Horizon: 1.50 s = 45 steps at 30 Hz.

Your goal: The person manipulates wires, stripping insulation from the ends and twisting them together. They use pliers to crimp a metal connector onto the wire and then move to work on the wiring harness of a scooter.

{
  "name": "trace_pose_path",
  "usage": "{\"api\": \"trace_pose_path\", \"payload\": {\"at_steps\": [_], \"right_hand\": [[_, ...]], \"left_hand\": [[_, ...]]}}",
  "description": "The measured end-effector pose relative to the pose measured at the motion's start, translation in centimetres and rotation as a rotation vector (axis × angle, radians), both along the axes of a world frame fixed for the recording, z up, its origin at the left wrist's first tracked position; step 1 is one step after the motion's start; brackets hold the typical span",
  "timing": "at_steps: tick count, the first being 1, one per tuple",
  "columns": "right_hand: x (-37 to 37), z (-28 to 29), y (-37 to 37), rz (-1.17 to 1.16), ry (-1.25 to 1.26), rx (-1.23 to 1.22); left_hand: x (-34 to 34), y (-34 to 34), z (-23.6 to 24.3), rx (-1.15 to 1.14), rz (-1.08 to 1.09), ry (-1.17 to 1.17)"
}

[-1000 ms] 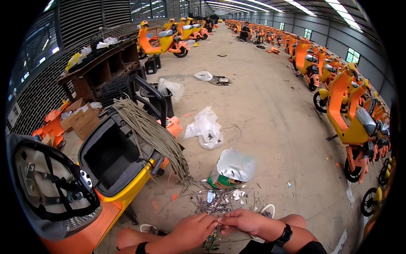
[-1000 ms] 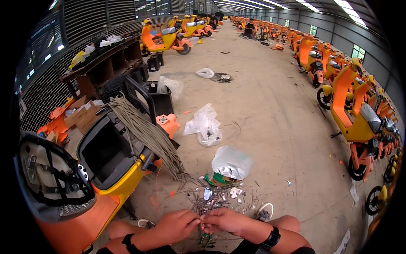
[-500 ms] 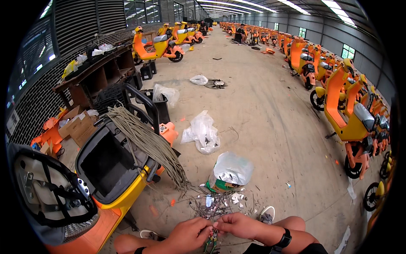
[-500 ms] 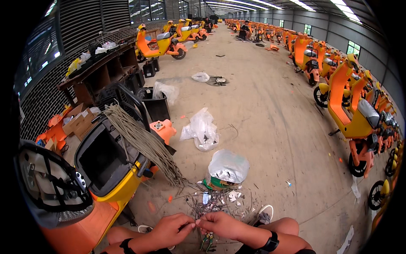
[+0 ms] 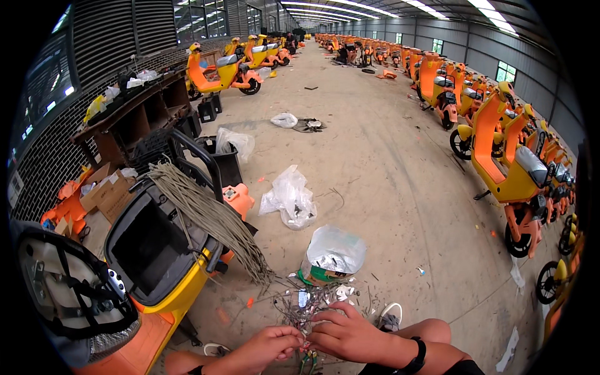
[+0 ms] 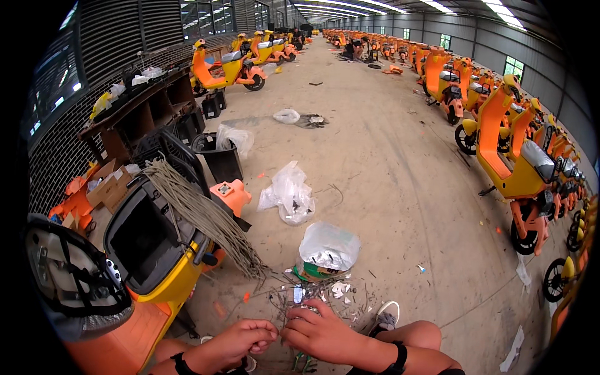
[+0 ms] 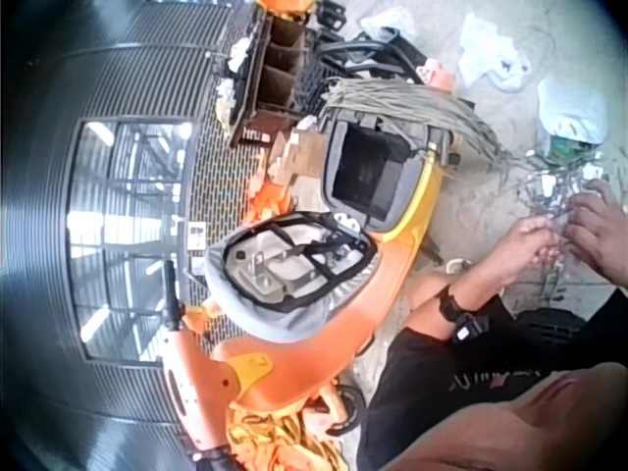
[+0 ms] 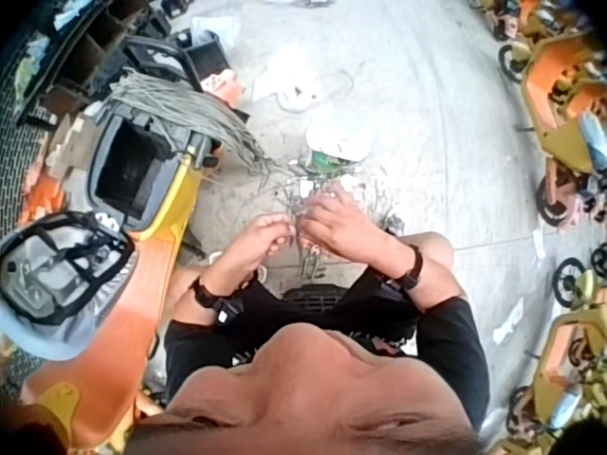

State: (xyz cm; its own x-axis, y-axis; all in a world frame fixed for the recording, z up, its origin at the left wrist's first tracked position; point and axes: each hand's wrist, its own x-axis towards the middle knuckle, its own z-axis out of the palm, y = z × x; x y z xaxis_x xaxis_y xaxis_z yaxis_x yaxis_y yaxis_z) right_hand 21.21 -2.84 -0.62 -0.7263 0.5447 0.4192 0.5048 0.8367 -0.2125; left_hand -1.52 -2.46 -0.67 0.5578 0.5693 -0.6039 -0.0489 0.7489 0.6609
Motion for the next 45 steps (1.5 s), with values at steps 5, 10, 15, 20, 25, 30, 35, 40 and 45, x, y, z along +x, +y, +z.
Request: {"api": "trace_pose_path", "payload": {"at_steps": [5,10,15,20,25,30,35,40,45], "right_hand": [[-0.1,0.5,-0.1,0.016,0.078,-0.054],[0.0,1.3,-0.1,0.034,0.113,-0.052],[-0.1,1.5,0.0,0.034,0.134,-0.123],[-0.3,0.7,-0.5,-0.147,0.286,-0.817],[-0.5,-0.7,-0.3,-0.228,0.681,-1.603],[-0.8,-1.0,-0.1,-0.361,0.855,-1.941],[-0.7,-2.3,-0.4,-0.337,0.913,-1.963],[-1.0,-2.7,-0.5,-0.339,0.979,-2.087],[-1.9,1.5,0.1,-0.246,0.336,-0.83]], "left_hand": [[0.2,-0.1,-0.1,-0.074,-0.012,-0.07],[-0.2,0.3,-0.4,-0.111,-0.053,-0.103],[-0.7,0.1,-2.2,0.045,-0.152,-0.122],[0.2,-0.8,-2.1,0.563,-0.133,0.083],[0.5,-1.3,0.2,1.329,-0.13,0.45],[0.4,-1.6,0.6,1.71,-0.137,0.647],[0.5,-1.5,0.1,1.541,-0.067,0.566],[0.6,-1.9,0.6,1.642,-0.05,0.628],[0.0,-1.5,0.5,1.195,0.024,0.52]]}}
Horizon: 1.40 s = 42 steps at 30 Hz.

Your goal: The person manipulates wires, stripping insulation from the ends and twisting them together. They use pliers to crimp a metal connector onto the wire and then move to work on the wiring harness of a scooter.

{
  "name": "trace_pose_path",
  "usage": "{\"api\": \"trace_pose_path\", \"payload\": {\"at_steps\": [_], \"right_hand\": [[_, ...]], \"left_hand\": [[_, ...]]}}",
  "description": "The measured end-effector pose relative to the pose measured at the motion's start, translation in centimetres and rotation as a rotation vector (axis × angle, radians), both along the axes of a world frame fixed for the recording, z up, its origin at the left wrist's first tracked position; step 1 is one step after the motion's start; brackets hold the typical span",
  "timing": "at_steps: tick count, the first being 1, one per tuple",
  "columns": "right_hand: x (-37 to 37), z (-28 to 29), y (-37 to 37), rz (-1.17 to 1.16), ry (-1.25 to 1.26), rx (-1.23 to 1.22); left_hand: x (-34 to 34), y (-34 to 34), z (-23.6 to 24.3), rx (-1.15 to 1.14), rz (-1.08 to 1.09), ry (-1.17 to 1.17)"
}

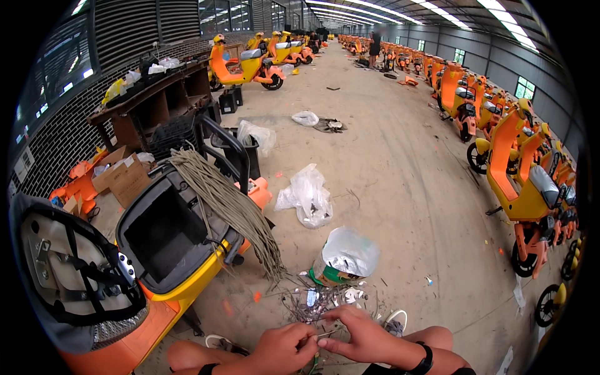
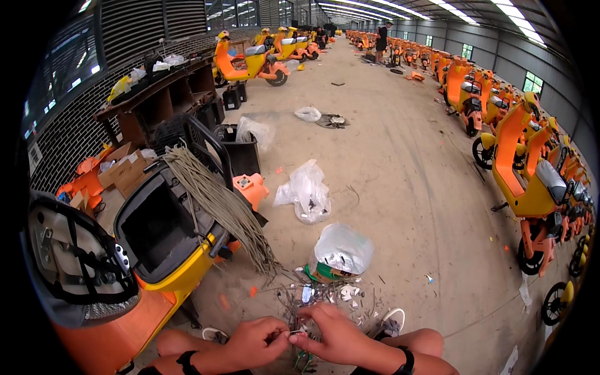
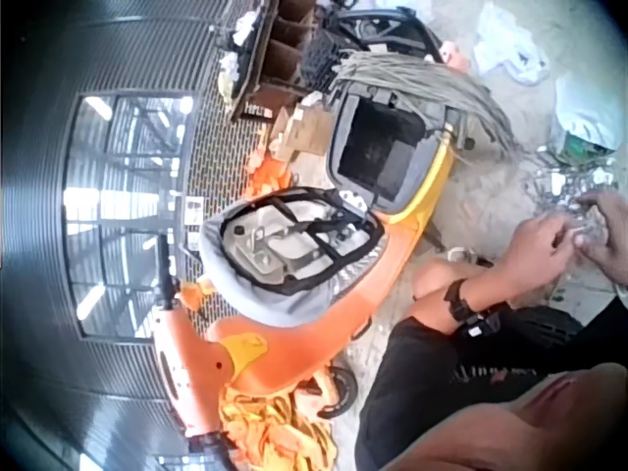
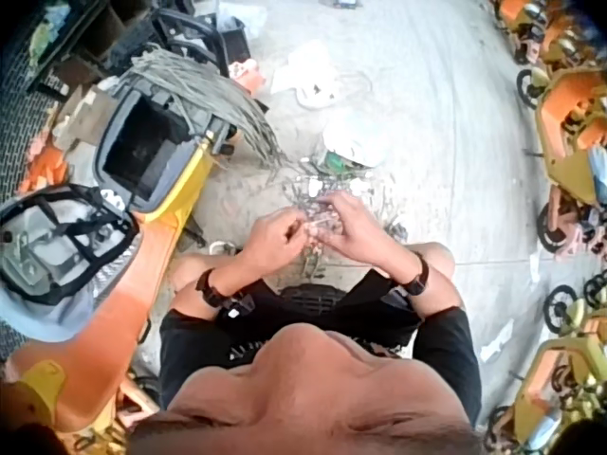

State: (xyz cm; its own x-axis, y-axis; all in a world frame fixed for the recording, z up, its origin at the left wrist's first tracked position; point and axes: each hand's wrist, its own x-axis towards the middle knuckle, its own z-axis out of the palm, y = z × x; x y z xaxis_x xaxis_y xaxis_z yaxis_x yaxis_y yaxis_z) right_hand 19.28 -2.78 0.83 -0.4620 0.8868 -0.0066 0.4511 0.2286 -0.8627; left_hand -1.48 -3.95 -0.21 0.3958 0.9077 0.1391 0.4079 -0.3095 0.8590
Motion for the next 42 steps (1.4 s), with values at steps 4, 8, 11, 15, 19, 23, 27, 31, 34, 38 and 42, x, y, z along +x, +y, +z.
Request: {"api": "trace_pose_path", "payload": {"at_steps": [4,8,11,15,19,23,27,31,34,38,42], "right_hand": [[0.8,1.3,0.7,0.169,-0.329,0.73],[1.1,0.1,0.0,0.297,-0.3,0.838],[1.4,0.0,0.6,0.356,-0.269,0.867],[1.6,-0.5,0.3,0.314,-0.208,0.694],[1.6,0.4,-0.3,0.158,-0.06,-0.096],[2.6,-2.5,0.2,0.061,0.42,-0.913],[2.5,-2.7,0.2,-0.06,0.629,-1.165],[2.2,-1.7,0.3,-0.074,0.469,-1.023],[2.4,-2.0,0.8,-0.007,0.322,-0.9],[2.3,-2.9,0.3,0.017,0.369,-0.751],[1.8,-1.1,0.2,0.001,0.238,-0.645]], "left_hand": [[-0.4,0.5,0.0,-0.672,-0.018,-0.238],[-0.6,0.7,-1.1,-1.168,-0.075,-0.468],[-1.2,1.3,-2.2,-1.349,-0.153,-0.628],[-0.6,0.6,-1.5,-1.224,-0.095,-0.513],[0.4,0.2,-0.4,-0.157,-0.151,-0.012],[0.4,-0.3,1.2,0.559,-0.263,0.407],[0.3,0.5,0.8,0.744,-0.307,0.435],[0.6,0.9,0.1,0.598,-0.249,0.322],[1.1,1.1,-0.4,0.563,-0.2,0.208],[1.5,1.0,0.5,0.501,-0.17,0.22],[1.1,1.0,0.5,0.406,-0.182,0.214]]}}
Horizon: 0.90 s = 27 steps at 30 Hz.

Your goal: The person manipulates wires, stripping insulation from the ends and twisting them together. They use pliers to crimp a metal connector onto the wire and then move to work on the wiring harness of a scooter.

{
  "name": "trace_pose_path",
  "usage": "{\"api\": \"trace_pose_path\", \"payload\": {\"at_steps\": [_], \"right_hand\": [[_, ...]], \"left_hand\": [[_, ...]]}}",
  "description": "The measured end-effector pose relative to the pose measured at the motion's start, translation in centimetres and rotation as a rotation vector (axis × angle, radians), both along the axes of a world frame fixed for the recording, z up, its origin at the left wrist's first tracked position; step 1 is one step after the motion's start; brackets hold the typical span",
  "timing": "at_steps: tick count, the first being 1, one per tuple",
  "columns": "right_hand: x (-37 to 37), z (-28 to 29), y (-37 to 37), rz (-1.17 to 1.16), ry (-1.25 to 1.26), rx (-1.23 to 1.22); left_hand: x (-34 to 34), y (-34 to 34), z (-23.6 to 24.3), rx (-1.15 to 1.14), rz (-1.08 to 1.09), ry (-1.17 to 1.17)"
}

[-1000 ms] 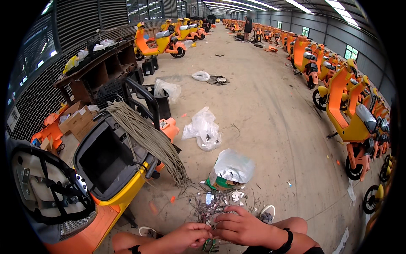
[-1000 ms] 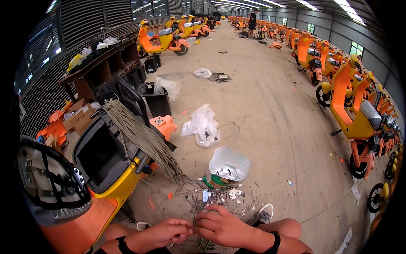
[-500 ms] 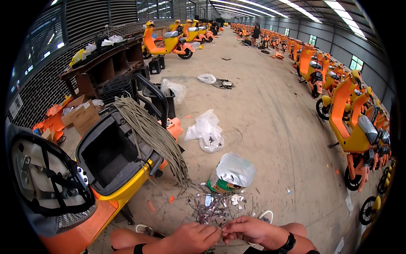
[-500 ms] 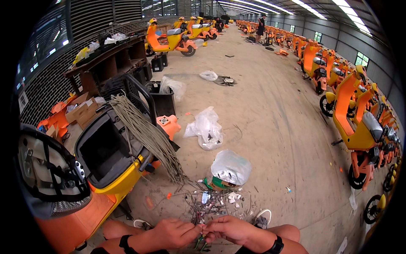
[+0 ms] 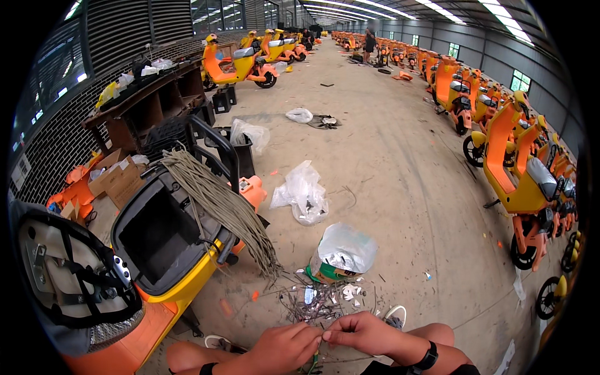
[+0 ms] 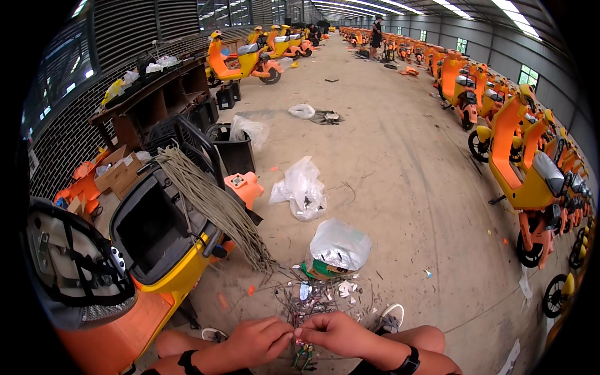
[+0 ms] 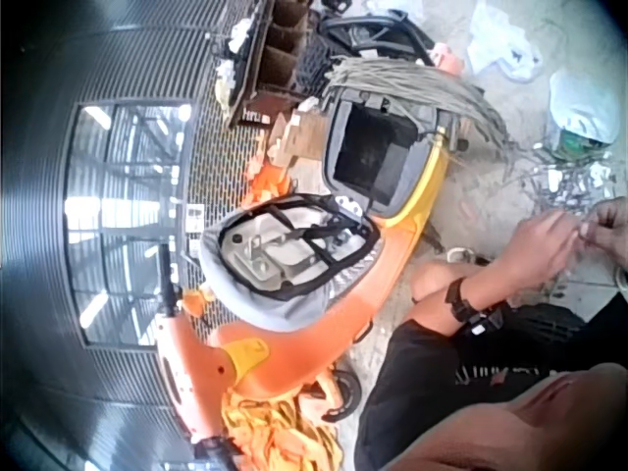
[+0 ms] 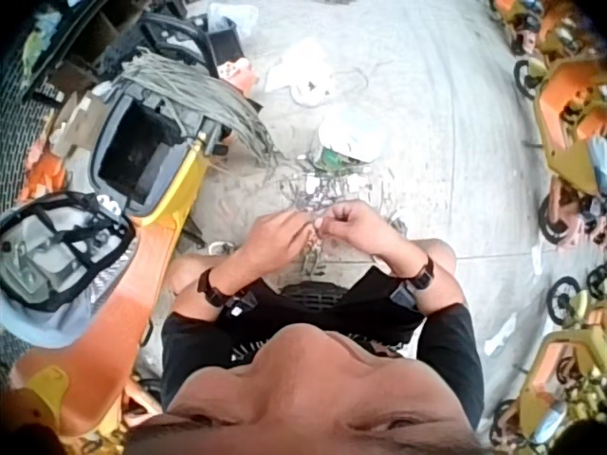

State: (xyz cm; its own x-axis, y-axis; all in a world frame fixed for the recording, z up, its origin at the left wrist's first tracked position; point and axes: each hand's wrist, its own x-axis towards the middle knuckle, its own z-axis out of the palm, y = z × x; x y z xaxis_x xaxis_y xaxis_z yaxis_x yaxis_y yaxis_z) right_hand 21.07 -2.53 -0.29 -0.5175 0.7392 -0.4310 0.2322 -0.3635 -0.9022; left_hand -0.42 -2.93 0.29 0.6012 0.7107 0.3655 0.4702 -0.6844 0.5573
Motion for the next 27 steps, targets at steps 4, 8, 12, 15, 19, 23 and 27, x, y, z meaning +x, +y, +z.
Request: {"api": "trace_pose_path", "payload": {"at_steps": [4,8,12,15,19,23,27], "right_hand": [[-0.3,0.3,-0.3,0.05,-0.254,0.614],[-0.7,2.1,-0.3,0.169,-0.522,1.326],[-0.4,1.3,-0.4,0.265,-0.477,1.464],[0.0,1.1,-0.1,0.301,-0.47,1.521],[-0.2,1.6,0.0,0.249,-0.424,1.51],[-0.4,1.2,0.2,0.24,-0.384,1.518],[-0.2,1.2,0.4,0.291,-0.383,1.47]], "left_hand": [[0.0,-0.4,0.0,-0.155,0.067,-0.016],[-0.5,-0.5,-0.4,-0.719,0.173,-0.057],[-1.3,0.1,-1.8,-1.154,0.101,-0.316],[-1.3,0.4,-1.3,-1.302,0.098,-0.371],[-1.4,0.6,-1.1,-1.584,0.075,-0.465],[-1.5,0.5,-1.1,-1.696,0.073,-0.539],[-1.3,-0.1,-1.8,-1.582,0.093,-0.523]]}}
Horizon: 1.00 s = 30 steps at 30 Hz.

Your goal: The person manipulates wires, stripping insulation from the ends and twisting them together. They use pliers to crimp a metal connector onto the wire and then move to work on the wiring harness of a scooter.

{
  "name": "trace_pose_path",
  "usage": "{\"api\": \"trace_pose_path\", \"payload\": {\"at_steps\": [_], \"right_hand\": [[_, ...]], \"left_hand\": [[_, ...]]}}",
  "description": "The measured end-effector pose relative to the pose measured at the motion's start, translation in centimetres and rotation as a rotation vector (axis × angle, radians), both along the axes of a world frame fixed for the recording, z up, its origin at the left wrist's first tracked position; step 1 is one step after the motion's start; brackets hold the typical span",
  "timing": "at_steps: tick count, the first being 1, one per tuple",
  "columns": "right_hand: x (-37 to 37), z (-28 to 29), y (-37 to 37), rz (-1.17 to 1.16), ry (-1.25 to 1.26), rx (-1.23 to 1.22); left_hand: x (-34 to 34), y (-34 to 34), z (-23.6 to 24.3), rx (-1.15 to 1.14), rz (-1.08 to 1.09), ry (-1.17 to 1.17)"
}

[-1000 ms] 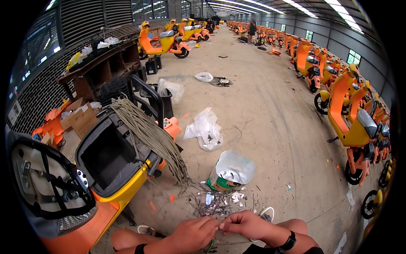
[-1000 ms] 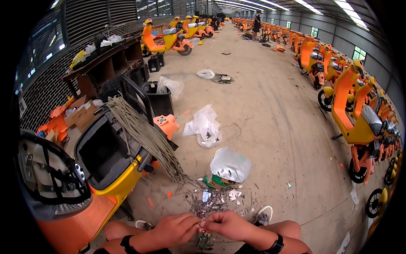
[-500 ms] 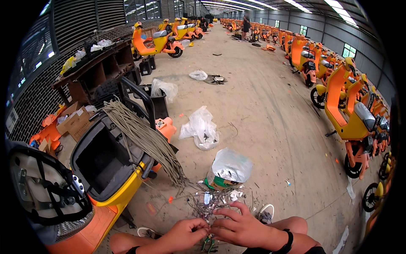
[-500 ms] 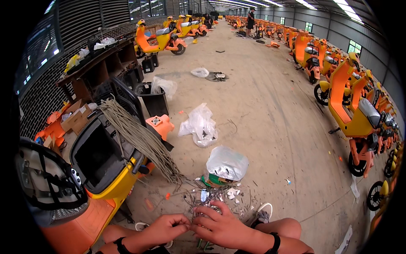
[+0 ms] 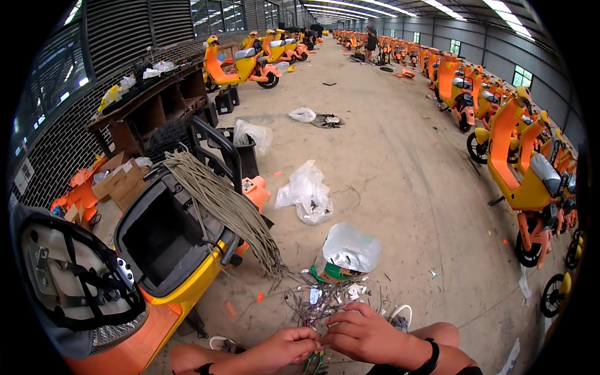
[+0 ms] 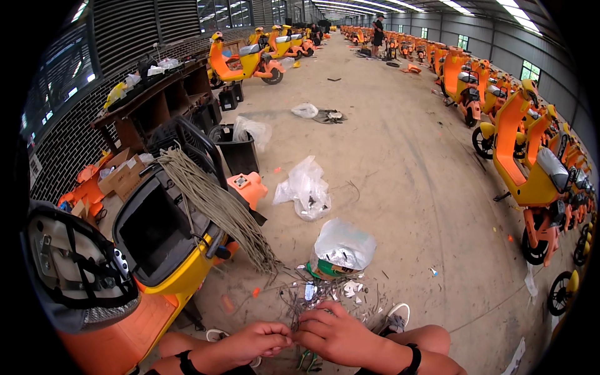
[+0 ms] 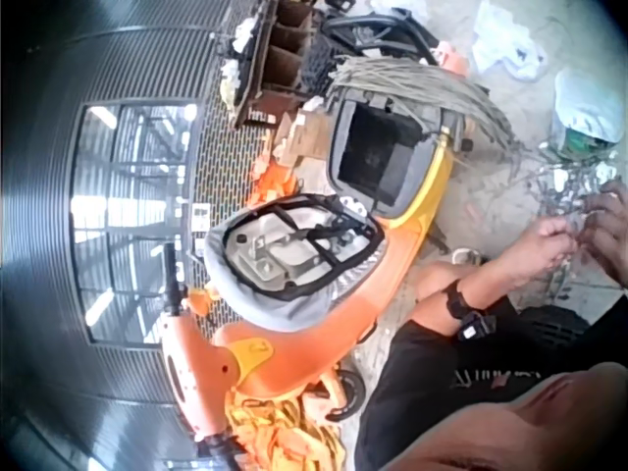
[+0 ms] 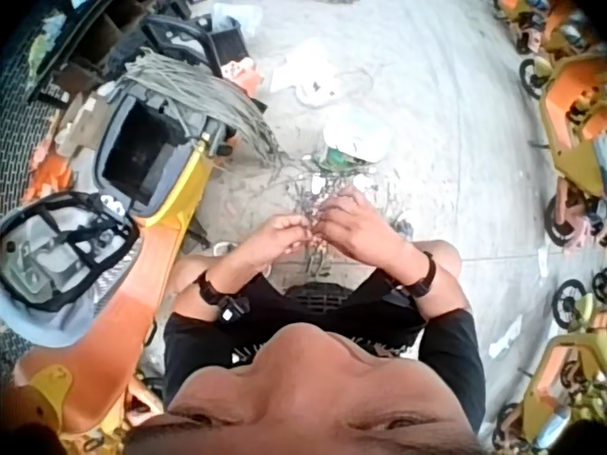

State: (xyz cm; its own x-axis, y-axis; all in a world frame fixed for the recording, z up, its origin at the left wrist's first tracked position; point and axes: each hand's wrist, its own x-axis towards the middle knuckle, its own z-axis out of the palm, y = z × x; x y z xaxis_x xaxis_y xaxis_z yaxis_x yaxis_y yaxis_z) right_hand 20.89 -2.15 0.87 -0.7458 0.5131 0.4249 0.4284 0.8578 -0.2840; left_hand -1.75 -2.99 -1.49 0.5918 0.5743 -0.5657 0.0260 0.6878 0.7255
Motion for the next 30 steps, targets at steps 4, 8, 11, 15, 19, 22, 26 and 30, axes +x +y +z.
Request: {"api": "trace_pose_path", "payload": {"at_steps": [4,8,11,15,19,22,26,30], "right_hand": [[-0.3,-0.6,-0.6,-0.09,0.103,-0.428],[-0.3,-2.2,-0.6,-0.216,0.448,-1.551],[0.3,-3.9,0.0,-0.172,0.594,-1.92],[0.1,-2.6,0.4,-0.231,0.572,-1.912],[-0.5,-1.4,0.3,-0.282,0.435,-1.59],[-0.6,-1.3,-0.1,-0.283,0.353,-1.422],[-0.5,-1.1,0.1,-0.279,0.295,-1.434],[0.2,-2.1,0.2,-0.215,0.366,-1.523]], "left_hand": [[-0.2,-0.6,-0.5,0.354,-0.048,0.111],[0.5,-1.2,1.7,1.151,-0.184,0.543],[0.9,-1.3,2.3,1.735,-0.086,0.556],[0.8,-1.4,1.6,1.712,-0.034,0.55],[0.4,-0.8,1.4,1.28,-0.077,0.536],[0.5,-0.7,1.8,1.021,-0.124,0.478],[0.7,-0.7,0.9,1.202,-0.1,0.469],[0.8,-1.0,1.1,1.387,-0.175,0.613]]}}
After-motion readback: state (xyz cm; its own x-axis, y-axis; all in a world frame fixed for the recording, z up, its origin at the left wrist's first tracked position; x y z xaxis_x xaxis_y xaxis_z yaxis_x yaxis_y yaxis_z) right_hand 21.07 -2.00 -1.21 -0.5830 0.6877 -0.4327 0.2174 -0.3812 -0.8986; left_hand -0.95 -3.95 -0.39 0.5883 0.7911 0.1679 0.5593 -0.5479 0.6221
